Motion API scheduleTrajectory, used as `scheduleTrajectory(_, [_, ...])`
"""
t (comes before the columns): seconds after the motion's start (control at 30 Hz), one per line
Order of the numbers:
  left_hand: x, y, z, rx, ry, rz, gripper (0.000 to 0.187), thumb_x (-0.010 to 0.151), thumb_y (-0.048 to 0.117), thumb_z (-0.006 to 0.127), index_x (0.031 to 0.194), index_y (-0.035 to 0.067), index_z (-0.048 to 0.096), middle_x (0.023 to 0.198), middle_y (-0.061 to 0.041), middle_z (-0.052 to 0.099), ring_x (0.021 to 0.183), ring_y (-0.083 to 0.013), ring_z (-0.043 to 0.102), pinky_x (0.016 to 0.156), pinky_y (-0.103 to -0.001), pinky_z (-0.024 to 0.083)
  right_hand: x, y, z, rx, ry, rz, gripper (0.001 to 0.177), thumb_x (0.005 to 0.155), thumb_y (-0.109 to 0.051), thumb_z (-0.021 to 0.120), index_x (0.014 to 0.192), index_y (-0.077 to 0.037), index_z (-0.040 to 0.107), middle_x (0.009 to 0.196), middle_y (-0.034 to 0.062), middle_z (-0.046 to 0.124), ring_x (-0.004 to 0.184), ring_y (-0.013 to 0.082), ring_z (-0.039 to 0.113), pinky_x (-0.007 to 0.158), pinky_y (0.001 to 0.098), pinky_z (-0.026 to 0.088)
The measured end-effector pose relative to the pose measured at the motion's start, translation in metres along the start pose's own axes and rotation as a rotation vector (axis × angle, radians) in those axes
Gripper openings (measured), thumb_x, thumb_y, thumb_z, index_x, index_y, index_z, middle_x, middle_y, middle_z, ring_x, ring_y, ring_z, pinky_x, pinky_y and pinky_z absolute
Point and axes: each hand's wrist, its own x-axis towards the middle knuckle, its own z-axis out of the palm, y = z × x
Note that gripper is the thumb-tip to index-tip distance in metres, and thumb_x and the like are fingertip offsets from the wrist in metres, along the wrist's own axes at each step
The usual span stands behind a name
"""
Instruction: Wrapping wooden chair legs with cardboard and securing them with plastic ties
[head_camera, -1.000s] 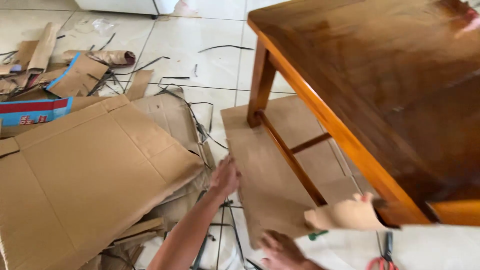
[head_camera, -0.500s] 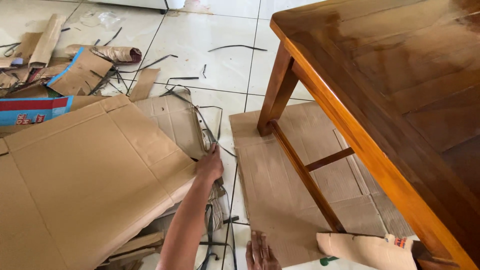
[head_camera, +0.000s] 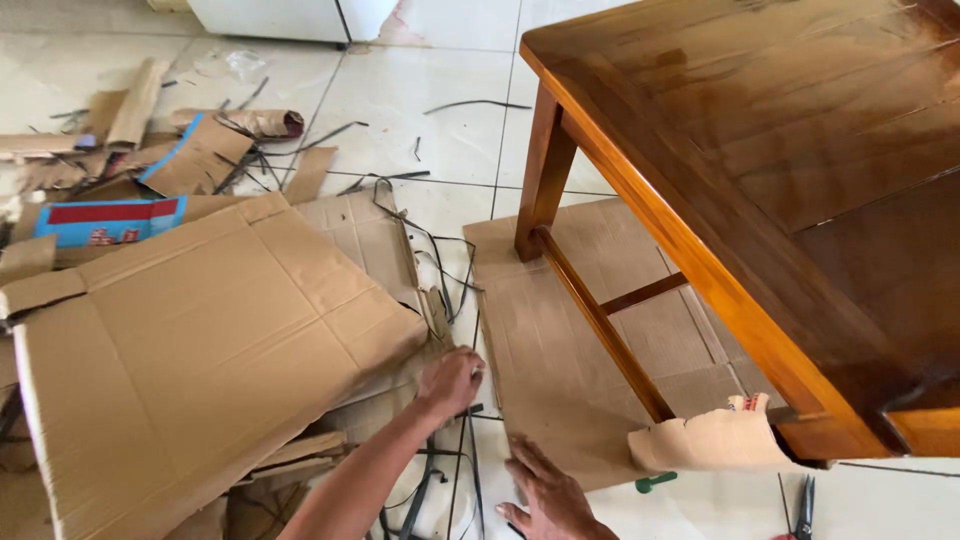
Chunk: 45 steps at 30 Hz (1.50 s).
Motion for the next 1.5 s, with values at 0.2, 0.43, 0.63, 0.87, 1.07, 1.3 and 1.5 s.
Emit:
scheduleTrajectory(0.2, [0.027,-0.017,-0.028,-0.048,-0.085,-0.301,0.059,0.092,0.011,0.07,0.147,0.012,0.05,0.171,-0.011,0.011,0.15,-0.0345,0.03,0.122,-0.048,0.034,-0.006,0.005,0.03,-0.016,0.124,-0.016,0.075,0.093,-0.061,0.075,0.134,-0.003,0.052,0.16,0.0215,0.032,0.147,0.0427,0.031,0.11,0.0528,0.038])
scheduleTrajectory(0.43, [0.059,-0.041,0.025,0.305,0.104,-0.253,0.054,0.09,0.013,0.058,0.142,0.022,0.051,0.157,-0.009,0.039,0.121,-0.0423,0.055,0.093,-0.05,0.054,-0.004,0.019,0.039,0.028,0.081,-0.043,0.078,0.094,-0.06,0.072,0.14,-0.002,0.051,0.161,0.022,0.03,0.148,0.0439,0.028,0.106,0.0544,0.041])
scheduleTrajectory(0.63, [0.025,0.009,0.006,0.064,0.248,-0.197,0.022,0.091,0.008,0.06,0.107,0.015,0.073,0.11,-0.002,0.074,0.085,-0.0238,0.06,0.074,-0.038,0.053,-0.005,0.004,0.0,0.1,0.018,-0.015,0.073,0.095,-0.055,0.072,0.14,-0.003,0.048,0.162,0.0211,0.026,0.149,0.0429,0.027,0.109,0.0527,0.039])
scheduleTrajectory(0.87, [-0.076,0.098,0.049,-0.383,0.355,0.21,0.005,0.087,0.023,0.079,0.083,0.025,0.077,0.077,0.006,0.078,0.063,-0.0086,0.065,0.081,-0.031,0.052,-0.004,-0.024,-0.092,0.96,0.031,0.697,0.052,0.097,-0.048,0.05,0.146,-0.03,0.057,0.152,-0.0033,0.06,0.142,0.0232,0.056,0.119,0.0481,0.044])
scheduleTrajectory(1.07, [-0.097,0.137,-0.002,-0.341,0.2,0.035,0.008,0.085,0.011,0.071,0.086,0.018,0.076,0.084,0.002,0.082,0.073,-0.0128,0.077,0.117,-0.041,0.036,-0.021,-0.017,-0.087,1.872,0.435,0.673,0.055,0.094,-0.015,0.057,0.145,0.003,0.057,0.13,0.0294,0.072,0.114,0.0376,0.068,0.102,0.0493,0.052])
scheduleTrajectory(1.3, [-0.152,0.144,0.034,-0.258,-0.43,0.066,0.016,0.107,0.037,0.057,0.105,0.024,0.066,0.098,0.002,0.073,0.07,-0.01,0.064,0.065,-0.03,0.057,-0.047,0.042,-0.062,1.788,0.57,0.49,0.012,0.1,-0.005,0.06,0.1,0.006,0.066,0.092,0.0202,0.069,0.093,0.0338,0.076,0.08,0.0451,0.064])
scheduleTrajectory(1.5, [-0.167,0.152,0.006,-0.345,-0.699,0.433,0.011,0.105,0.024,0.059,0.11,0.015,0.061,0.119,-0.007,0.072,0.109,-0.0271,0.072,0.093,-0.047,0.054,-0.05,0.071,-0.063,1.485,0.771,0.477,0.035,0.105,-0.035,0.053,0.105,-0.009,0.076,0.06,-0.0055,0.044,0.046,0.0094,0.035,0.035,0.0296,0.029])
